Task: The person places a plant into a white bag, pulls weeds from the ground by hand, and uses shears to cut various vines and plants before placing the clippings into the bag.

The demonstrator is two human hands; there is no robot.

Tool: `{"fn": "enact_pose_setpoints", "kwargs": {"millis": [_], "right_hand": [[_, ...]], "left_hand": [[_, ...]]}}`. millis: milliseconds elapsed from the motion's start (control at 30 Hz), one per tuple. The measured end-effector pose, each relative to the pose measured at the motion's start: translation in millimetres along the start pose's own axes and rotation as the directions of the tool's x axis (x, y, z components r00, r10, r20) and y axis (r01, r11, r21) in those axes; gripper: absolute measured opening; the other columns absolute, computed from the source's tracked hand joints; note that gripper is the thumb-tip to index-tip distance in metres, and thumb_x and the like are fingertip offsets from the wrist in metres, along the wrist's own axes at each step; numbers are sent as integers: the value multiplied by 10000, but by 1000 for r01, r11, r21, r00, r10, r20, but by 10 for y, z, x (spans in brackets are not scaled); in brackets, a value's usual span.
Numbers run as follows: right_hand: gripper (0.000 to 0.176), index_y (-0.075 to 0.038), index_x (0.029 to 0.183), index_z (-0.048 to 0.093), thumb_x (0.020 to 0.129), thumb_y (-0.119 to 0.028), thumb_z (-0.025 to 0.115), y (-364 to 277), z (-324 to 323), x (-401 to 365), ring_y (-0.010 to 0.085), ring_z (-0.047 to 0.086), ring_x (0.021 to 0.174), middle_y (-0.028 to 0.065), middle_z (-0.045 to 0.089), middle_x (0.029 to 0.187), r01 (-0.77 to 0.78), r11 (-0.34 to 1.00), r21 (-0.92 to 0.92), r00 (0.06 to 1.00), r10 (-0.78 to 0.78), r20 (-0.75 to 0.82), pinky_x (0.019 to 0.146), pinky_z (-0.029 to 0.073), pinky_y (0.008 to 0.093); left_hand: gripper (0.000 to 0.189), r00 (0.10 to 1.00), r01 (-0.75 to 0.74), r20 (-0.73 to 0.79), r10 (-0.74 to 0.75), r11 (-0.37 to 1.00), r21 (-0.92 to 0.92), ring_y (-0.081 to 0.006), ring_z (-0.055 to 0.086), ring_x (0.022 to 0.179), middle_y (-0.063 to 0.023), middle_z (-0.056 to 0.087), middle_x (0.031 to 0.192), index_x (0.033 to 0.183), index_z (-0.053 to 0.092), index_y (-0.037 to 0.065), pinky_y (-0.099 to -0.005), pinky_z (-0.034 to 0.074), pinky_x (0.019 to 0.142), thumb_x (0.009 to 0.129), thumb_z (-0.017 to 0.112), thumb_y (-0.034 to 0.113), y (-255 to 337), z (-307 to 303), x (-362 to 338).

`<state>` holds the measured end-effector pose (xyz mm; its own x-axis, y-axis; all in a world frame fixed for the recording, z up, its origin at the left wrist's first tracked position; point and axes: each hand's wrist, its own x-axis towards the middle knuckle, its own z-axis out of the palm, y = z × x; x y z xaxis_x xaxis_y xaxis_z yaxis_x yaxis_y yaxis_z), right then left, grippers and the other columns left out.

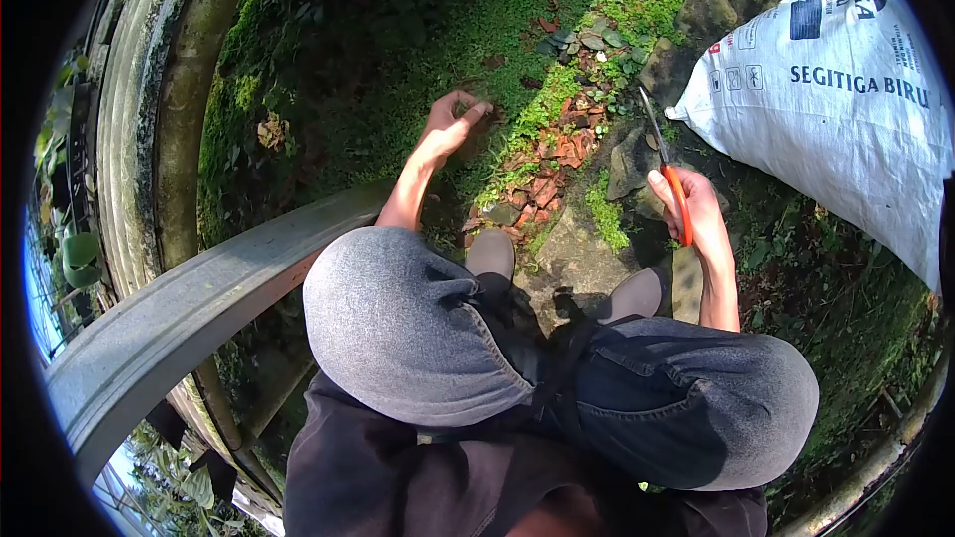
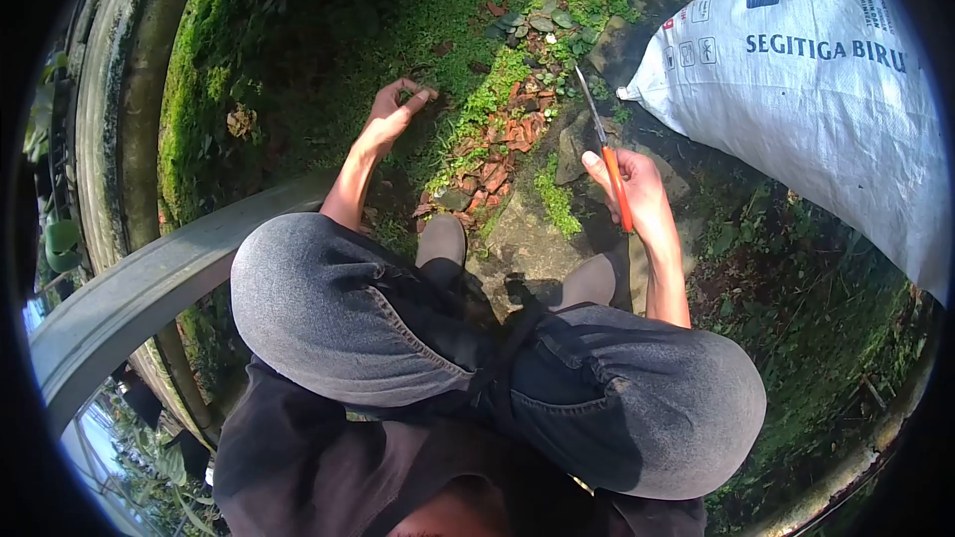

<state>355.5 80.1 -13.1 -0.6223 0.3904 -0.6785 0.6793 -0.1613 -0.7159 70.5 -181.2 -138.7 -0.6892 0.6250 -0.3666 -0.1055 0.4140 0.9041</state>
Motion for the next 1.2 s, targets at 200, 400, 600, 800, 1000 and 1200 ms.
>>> {"fn": "enact_pose_setpoints", "kwargs": {"millis": [200, 400, 600, 800, 1000, 1200], "right_hand": [[459, -119, 716, 484, 928, -477, 677, -43, 26, 41, 42, 399, 388, -73, 386, 507, 17, 999, -29, 998, -15, 58, 368, 337, 224], [459, -131, 703, 462, 939, -468, 666, 16, 77, 110, 39, 405, 386, -74, 385, 511, 46, 998, -30, 993, -43, 107, 366, 344, 217], [458, -137, 698, 461, 934, -468, 673, 93, 155, 137, 38, 412, 377, -79, 383, 509, 43, 999, -30, 992, -39, 118, 354, 348, 213], [454, -141, 698, 464, 932, -468, 677, 90, 149, 123, 38, 414, 379, -84, 379, 509, 30, 999, -23, 993, -27, 113, 357, 350, 211], [442, -141, 707, 467, 936, -455, 677, 56, 167, 118, 35, 415, 382, -87, 378, 514, 24, 1000, -18, 994, -22, 111, 358, 351, 211], [429, -141, 710, 473, 941, -440, 675, 47, 171, 130, 32, 410, 386, -88, 379, 515, 38, 999, -7, 992, -37, 120, 361, 350, 209]], "left_hand": [[171, 985, 142, 82, -148, 987, 78, -67, 496, 720, 23, 577, 764, 1042, 627, 50, -261, 411, 654, 942, 492, 86, -11, -23, -418], [608, 982, -183, 150, 111, 720, 669, -361, 640, 837, -181, 623, 979, 1148, 516, 35, -456, 512, 751, 757, 823, 385, 74, 217, -712], [390, 880, -432, 212, 426, 528, 732, -402, 647, 876, -189, 628, 1024, 1110, 532, 36, -480, 525, 769, 817, 737, 191, -342, 295, -581], [209, 936, -337, 160, 313, 669, 663, -431, 626, 827, -210, 631, 920, 1035, 545, 32, -502, 512, 734, 866, 645, 104, -319, 202, -519], [213, 999, -43, 5, 49, 823, 567, -433, 591, 737, -238, 603, 806, 996, 531, 24, -476, 445, 643, 1000, 522, 236, -108, 60, -534], [707, 995, -76, 103, -8, 617, 784, -420, 646, 695, -239, 620, 697, 869, 559, -21, -490, 500, 643, 829, 636, 681, 98, 147, -695]]}}
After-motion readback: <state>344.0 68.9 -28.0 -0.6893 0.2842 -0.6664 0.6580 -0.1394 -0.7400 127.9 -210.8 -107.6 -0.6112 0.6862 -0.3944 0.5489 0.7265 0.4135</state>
